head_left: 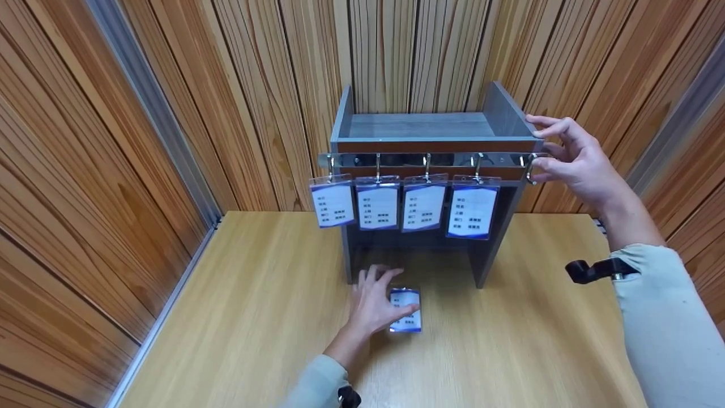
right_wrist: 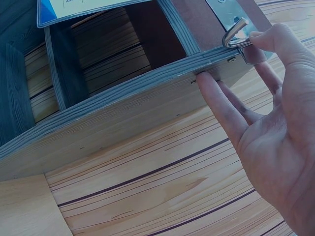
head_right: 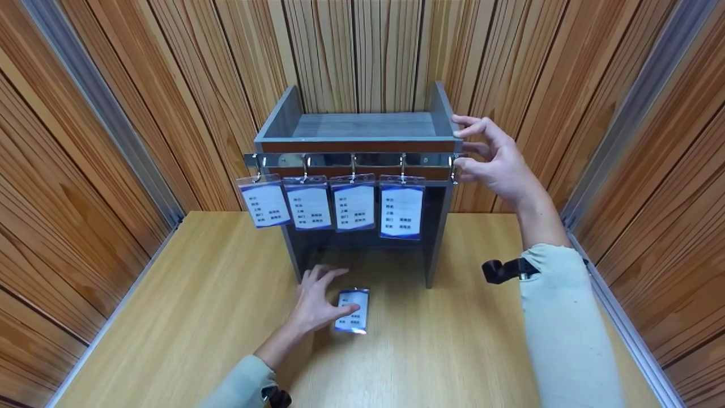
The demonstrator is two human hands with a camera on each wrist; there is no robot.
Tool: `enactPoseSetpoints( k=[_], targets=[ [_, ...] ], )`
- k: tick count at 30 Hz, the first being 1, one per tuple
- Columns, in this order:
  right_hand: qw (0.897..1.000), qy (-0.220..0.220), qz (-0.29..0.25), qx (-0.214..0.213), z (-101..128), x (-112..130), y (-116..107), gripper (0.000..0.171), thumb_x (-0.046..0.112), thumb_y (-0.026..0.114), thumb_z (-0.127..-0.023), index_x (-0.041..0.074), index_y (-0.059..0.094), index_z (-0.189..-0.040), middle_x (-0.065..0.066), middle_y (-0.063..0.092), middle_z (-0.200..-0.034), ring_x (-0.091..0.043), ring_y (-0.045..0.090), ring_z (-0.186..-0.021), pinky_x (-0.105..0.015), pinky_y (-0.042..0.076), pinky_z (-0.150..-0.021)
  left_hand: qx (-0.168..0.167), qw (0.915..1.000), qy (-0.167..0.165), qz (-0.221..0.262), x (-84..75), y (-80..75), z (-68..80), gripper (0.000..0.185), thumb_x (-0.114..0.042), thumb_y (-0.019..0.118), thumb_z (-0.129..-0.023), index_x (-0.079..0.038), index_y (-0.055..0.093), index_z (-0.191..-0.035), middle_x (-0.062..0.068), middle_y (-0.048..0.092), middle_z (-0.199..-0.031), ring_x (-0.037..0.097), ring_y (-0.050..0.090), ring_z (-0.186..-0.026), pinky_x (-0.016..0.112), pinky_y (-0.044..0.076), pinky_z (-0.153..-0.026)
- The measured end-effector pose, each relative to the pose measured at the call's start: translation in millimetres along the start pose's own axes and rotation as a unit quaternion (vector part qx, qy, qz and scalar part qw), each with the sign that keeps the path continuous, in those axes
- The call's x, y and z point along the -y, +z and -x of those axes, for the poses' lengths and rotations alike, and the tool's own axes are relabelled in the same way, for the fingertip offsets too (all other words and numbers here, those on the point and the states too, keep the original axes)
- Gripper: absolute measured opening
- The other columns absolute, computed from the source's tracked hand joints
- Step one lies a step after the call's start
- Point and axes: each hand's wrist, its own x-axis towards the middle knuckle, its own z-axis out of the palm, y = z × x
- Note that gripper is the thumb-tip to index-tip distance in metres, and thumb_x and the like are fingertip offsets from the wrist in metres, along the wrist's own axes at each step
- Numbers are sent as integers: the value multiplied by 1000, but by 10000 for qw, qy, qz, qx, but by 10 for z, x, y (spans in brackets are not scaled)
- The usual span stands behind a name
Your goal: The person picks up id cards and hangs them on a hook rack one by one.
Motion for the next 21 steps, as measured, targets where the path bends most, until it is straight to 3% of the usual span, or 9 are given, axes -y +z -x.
enactPoseSetpoints(
  k=[7, 17, 21],
  targets=[
    [10000, 27, 33, -17, -2, -5, 4, 38, -3, 66, -108, 7, 59, -144, 5, 47, -174, -11, 68, -140, -28, 68, -87, 45, 9997, -231, -11, 24, 85, 18, 81, -60, 92, -82, -30, 67, -153, 15, 56, -162, 42, 53, -150, 78, 44, -124],
    [10000, -5, -58, 14, 2, -6, 8, 37, -4, 64, -109, 7, 59, -143, 4, 47, -173, -13, 70, -138, -27, 67, -87, 297, 9977, -594, -126, 67, 237, 17, 83, -63, 93, -81, -28, 68, -152, 26, 51, -169, 54, 48, -157, 77, 45, -125],
    [9999, -11, -110, 20, 6, -2, 5, 36, -5, 64, -109, 7, 59, -143, 3, 47, -174, -14, 70, -138, -27, 67, -87, 326, 9969, -701, -164, 62, 269, 14, 84, -63, 94, -80, -27, 69, -151, 26, 51, -169, 52, 50, -156, 74, 46, -125]
  ],
)
